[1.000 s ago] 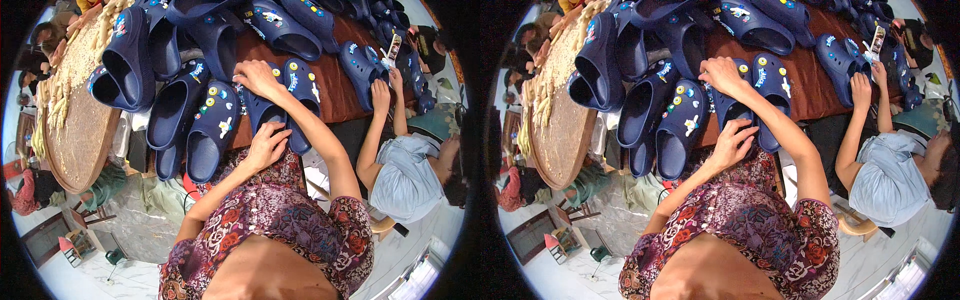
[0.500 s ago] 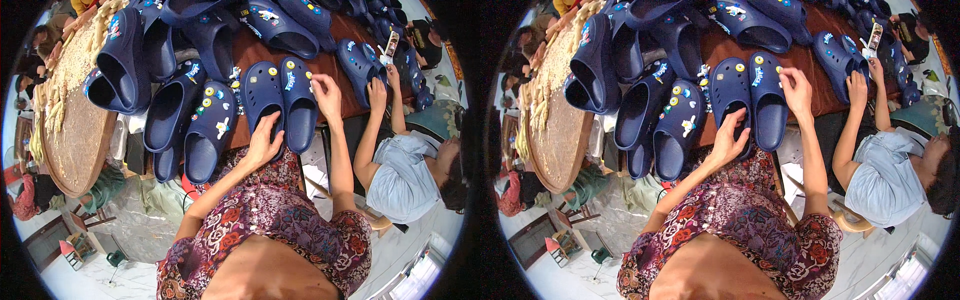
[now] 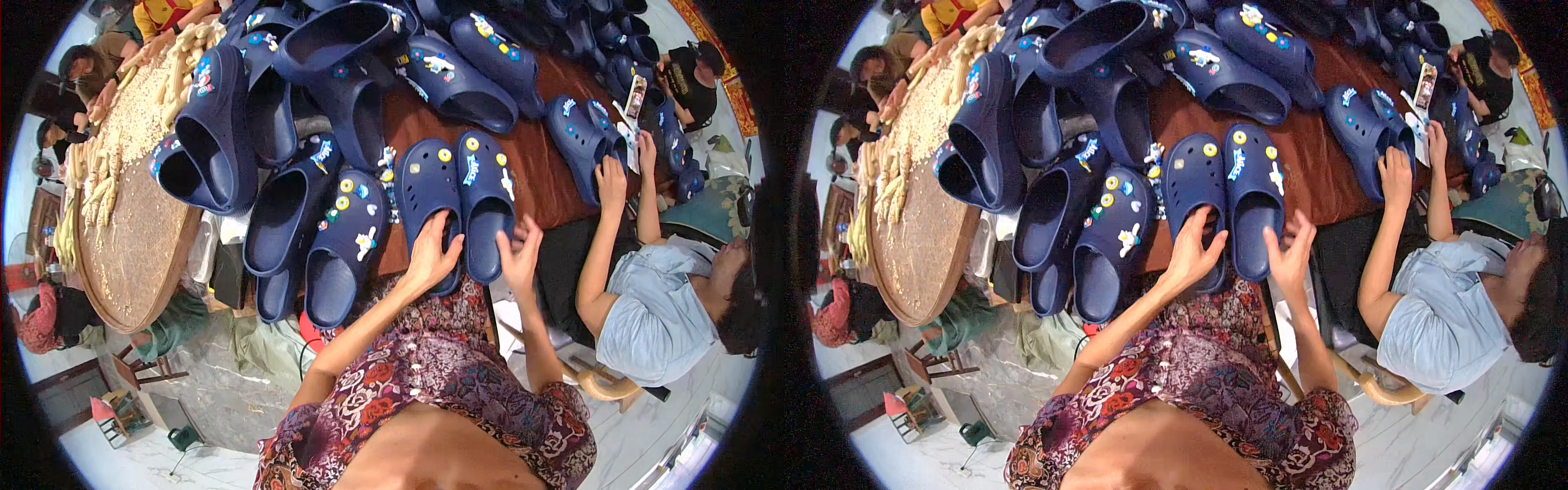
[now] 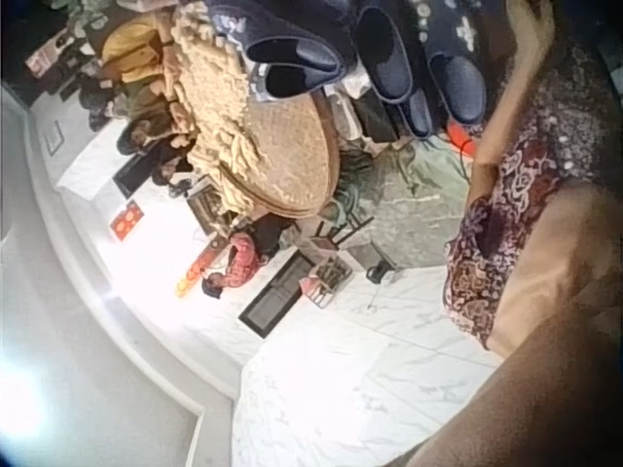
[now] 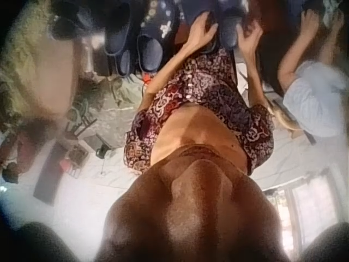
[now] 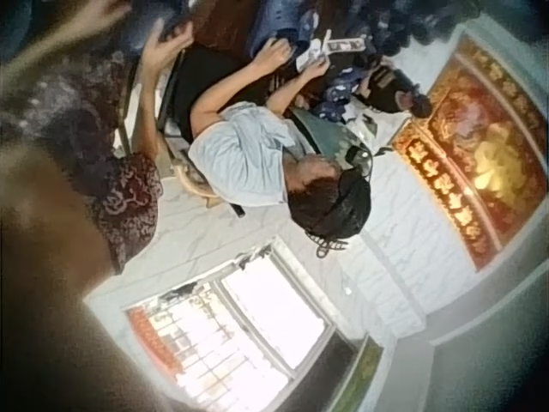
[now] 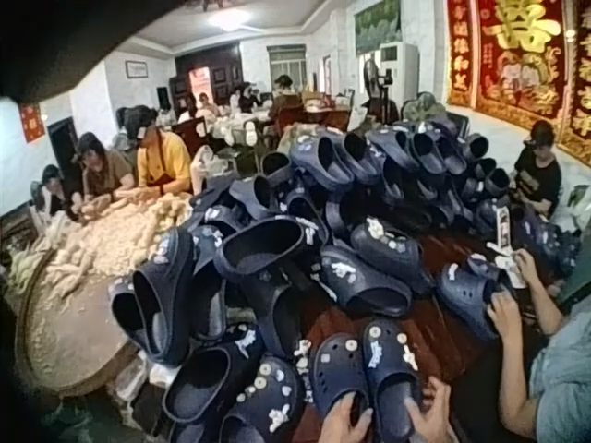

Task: Decorating blue clogs by manually pushing colorful charms and pins into the ventilation holes.

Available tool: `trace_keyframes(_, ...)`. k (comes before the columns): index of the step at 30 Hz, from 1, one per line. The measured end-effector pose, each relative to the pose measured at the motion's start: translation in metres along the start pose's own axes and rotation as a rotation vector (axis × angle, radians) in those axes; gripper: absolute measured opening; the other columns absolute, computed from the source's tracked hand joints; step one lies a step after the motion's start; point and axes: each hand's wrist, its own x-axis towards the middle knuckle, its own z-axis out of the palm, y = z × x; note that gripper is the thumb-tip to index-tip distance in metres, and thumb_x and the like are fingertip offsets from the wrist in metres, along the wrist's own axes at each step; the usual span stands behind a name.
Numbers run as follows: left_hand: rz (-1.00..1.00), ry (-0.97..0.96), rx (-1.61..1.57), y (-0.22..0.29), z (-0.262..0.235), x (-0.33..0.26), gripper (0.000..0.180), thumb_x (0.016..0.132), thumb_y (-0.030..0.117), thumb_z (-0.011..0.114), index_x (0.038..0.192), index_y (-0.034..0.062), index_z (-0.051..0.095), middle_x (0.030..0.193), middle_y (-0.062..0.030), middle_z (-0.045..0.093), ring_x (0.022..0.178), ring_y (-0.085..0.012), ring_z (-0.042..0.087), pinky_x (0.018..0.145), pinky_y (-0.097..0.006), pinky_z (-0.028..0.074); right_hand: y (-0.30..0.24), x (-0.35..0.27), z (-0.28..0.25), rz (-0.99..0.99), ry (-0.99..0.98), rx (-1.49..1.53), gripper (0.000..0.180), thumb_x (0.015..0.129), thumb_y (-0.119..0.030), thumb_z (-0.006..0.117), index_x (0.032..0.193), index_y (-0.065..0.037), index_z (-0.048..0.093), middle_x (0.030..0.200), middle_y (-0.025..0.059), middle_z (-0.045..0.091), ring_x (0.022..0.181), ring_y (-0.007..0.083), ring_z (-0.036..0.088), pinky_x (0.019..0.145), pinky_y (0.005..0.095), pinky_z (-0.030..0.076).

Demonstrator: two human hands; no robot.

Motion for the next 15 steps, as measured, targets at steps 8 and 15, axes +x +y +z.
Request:
trace_keyframes(8, 0.008, 0.005, -0.018, -0.003, 0.003, 0.000, 0.056, 0.089, 0.020, 0.068, 0.131, -0.0085, 0.045, 0.118, -0.0292, 0.059, 0.106, -0.0421, 0.061, 0.090, -0.044, 0.050, 0.007, -0.066, -0.005, 0.312, -0.167, 0.250, 0.043, 0.099, -0.021, 0.057, 0.132, 0.002, 0.042, 0.110, 0.0161, 0.058, 0.098, 0.0205, 0.058, 0.084, 0.0337, 0.048)
trace_keyframes(15, 0.050, 0.020, 0.022, -0.003, 0.009, 0.003, 0.057, 0.089, 0.023, 0.068, 0.131, -0.0082, 0.045, 0.115, -0.0291, 0.060, 0.102, -0.0420, 0.062, 0.087, -0.045, 0.051, 0.033, -0.060, -0.002, 0.244, -0.106, 0.338, 0.031, 0.103, -0.018, 0.048, 0.126, 0.002, 0.045, 0.109, 0.0148, 0.060, 0.099, 0.0185, 0.056, 0.090, 0.0325, 0.045)
